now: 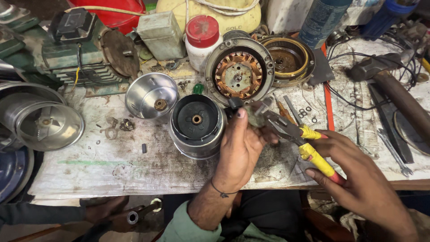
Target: The person repairs a blender jar assembly at a cluttered workbench. They use a screwdriver to work inside the blender base, remove the metal jar, handle small fasteners and a coupling part, use pliers, and file and sand a small metal component by hand.
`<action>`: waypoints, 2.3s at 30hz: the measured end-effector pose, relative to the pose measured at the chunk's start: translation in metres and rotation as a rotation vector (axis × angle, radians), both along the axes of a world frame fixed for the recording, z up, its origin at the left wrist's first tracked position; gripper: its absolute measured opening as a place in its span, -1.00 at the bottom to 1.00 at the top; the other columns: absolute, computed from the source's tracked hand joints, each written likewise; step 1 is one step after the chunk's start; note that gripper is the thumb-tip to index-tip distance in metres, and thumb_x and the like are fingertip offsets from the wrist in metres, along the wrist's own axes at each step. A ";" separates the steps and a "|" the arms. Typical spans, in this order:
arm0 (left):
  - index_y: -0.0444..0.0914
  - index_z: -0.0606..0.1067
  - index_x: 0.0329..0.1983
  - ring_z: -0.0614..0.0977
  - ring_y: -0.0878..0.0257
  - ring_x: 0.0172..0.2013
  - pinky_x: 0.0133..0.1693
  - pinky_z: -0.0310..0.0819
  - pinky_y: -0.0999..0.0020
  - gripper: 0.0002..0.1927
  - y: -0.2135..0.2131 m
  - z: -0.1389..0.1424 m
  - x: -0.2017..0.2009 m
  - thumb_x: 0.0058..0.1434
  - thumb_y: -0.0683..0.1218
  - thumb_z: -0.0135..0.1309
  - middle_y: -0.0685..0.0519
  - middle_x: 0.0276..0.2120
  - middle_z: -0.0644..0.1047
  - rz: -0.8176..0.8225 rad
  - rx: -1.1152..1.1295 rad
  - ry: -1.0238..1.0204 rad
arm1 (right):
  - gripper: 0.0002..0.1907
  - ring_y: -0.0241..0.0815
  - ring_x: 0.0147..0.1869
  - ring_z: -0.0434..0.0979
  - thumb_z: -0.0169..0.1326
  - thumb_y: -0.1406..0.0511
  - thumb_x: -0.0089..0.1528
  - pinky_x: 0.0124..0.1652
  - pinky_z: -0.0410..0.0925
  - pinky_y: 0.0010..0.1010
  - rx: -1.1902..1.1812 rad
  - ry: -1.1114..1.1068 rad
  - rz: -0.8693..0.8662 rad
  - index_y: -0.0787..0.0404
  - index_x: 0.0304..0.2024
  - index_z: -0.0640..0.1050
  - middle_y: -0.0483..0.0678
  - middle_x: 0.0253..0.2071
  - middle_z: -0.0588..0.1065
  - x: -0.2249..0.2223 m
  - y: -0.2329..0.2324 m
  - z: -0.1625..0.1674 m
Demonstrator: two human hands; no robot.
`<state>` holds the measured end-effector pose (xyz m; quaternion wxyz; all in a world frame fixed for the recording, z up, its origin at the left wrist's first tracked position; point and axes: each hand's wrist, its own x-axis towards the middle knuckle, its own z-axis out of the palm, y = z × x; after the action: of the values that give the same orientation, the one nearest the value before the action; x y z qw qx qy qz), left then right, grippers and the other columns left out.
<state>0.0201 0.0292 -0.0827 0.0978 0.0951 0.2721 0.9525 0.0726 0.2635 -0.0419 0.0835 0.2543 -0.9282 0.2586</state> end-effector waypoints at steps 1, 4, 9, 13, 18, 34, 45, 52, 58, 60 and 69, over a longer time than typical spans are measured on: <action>-0.31 0.37 0.27 0.58 0.20 -0.11 -0.07 0.47 0.22 -0.53 0.000 -0.002 0.000 0.58 0.13 -0.23 -0.01 -0.06 0.56 -0.014 -0.017 -0.001 | -0.53 0.11 0.43 0.38 0.25 0.20 0.12 0.24 0.29 -0.13 -0.005 -0.007 -0.007 0.19 0.05 0.52 0.02 0.17 0.53 0.001 0.000 0.000; -0.38 0.39 0.20 0.57 0.20 -0.17 -0.10 0.47 0.21 -0.52 0.001 -0.005 0.000 0.63 0.14 -0.23 -0.04 -0.12 0.56 -0.008 -0.034 0.005 | -0.50 0.12 0.45 0.38 0.25 0.18 0.12 0.22 0.30 -0.12 0.006 -0.034 -0.046 0.21 0.07 0.51 0.04 0.17 0.53 0.003 -0.001 0.001; -0.36 0.39 0.27 0.55 0.24 -0.19 -0.10 0.46 0.24 -0.51 -0.002 -0.007 0.001 0.63 0.12 -0.27 -0.03 -0.17 0.55 -0.023 -0.019 0.010 | -0.47 0.09 0.38 0.41 0.30 0.17 0.07 0.13 0.34 -0.12 0.029 -0.145 -0.155 0.25 0.03 0.52 0.12 0.13 0.52 0.005 -0.005 0.004; -0.36 0.38 0.28 0.54 0.25 -0.20 -0.11 0.45 0.25 -0.57 0.002 -0.004 0.003 0.58 0.04 -0.25 -0.02 -0.15 0.55 -0.017 -0.094 0.032 | -0.51 0.10 0.37 0.43 0.27 0.21 0.07 0.11 0.36 -0.15 -0.063 -0.108 -0.110 0.27 0.01 0.52 0.17 0.10 0.54 0.003 -0.007 0.004; -0.34 0.39 0.11 0.53 0.23 -0.23 -0.13 0.46 0.24 -0.62 0.001 -0.002 0.007 0.58 0.06 -0.24 -0.01 -0.23 0.52 -0.039 -0.059 0.006 | -0.50 -0.06 0.02 0.59 0.31 0.29 0.01 -0.06 0.44 -0.24 -0.041 -0.063 -0.189 0.22 0.01 0.55 0.08 -0.10 0.56 0.001 -0.006 -0.001; -0.40 0.54 -0.24 0.54 0.29 -0.62 -0.64 0.24 0.40 -0.24 -0.014 -0.001 0.003 0.58 0.30 -0.42 -0.06 -0.52 0.58 -0.512 -0.398 -0.136 | -0.57 0.05 -0.21 0.52 0.29 0.39 0.00 -0.16 0.40 -0.14 0.301 0.406 -0.051 0.24 -0.06 0.57 0.04 -0.30 0.46 -0.052 0.032 0.007; -0.28 0.47 -0.26 0.43 0.35 -0.67 -0.69 0.19 0.45 -0.65 0.018 -0.024 0.002 0.46 -0.02 -0.27 0.05 -0.52 0.50 -0.051 -0.271 -0.215 | -0.26 0.07 -0.20 0.50 0.44 0.32 -0.36 -0.18 0.37 -0.07 0.252 0.370 -0.051 0.21 -0.10 0.54 0.00 -0.32 0.44 -0.055 0.031 -0.008; -0.23 0.40 -0.16 0.58 0.27 -0.57 -0.67 0.28 0.39 -0.79 0.021 -0.028 0.003 0.37 -0.03 -0.20 0.05 -0.44 0.51 0.040 -0.291 -0.400 | -0.36 0.06 -0.25 0.49 0.42 0.33 -0.30 -0.23 0.36 -0.10 0.173 0.316 -0.104 0.22 -0.16 0.52 -0.01 -0.36 0.43 -0.048 0.024 -0.023; -0.33 0.41 -0.22 0.54 0.23 -0.56 -0.65 0.33 0.34 -0.79 0.009 -0.026 -0.005 0.40 -0.19 -0.27 -0.05 -0.39 0.56 0.366 -0.929 0.228 | -0.59 0.10 -0.30 0.55 0.32 0.37 -0.10 -0.28 0.39 -0.13 0.016 0.081 -0.220 0.26 -0.23 0.48 0.08 -0.39 0.49 -0.035 -0.007 -0.036; -0.33 0.45 -0.12 0.55 0.09 -0.28 -0.27 0.41 0.22 -0.83 0.011 -0.022 -0.008 0.40 -0.28 -0.20 -0.09 -0.25 0.54 0.801 -1.200 0.491 | -0.64 0.10 -0.33 0.58 0.25 0.40 -0.04 -0.30 0.40 -0.15 -0.078 -0.032 -0.278 0.27 -0.19 0.48 0.10 -0.40 0.52 -0.027 -0.016 -0.037; -0.38 0.27 0.39 0.45 0.20 0.24 0.28 0.31 0.28 -0.62 0.024 0.026 0.003 0.56 -0.17 -0.13 -0.09 0.22 0.45 0.416 -0.571 0.450 | -0.68 0.12 -0.35 0.59 0.18 0.37 0.02 -0.33 0.40 -0.13 0.008 -0.118 -0.418 0.25 -0.16 0.53 0.13 -0.43 0.57 -0.031 0.016 0.017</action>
<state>0.0233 0.0532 -0.0569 -0.1362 0.2131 0.5533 0.7937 0.0420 0.2790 -0.0245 0.0799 0.0409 -0.9650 0.2464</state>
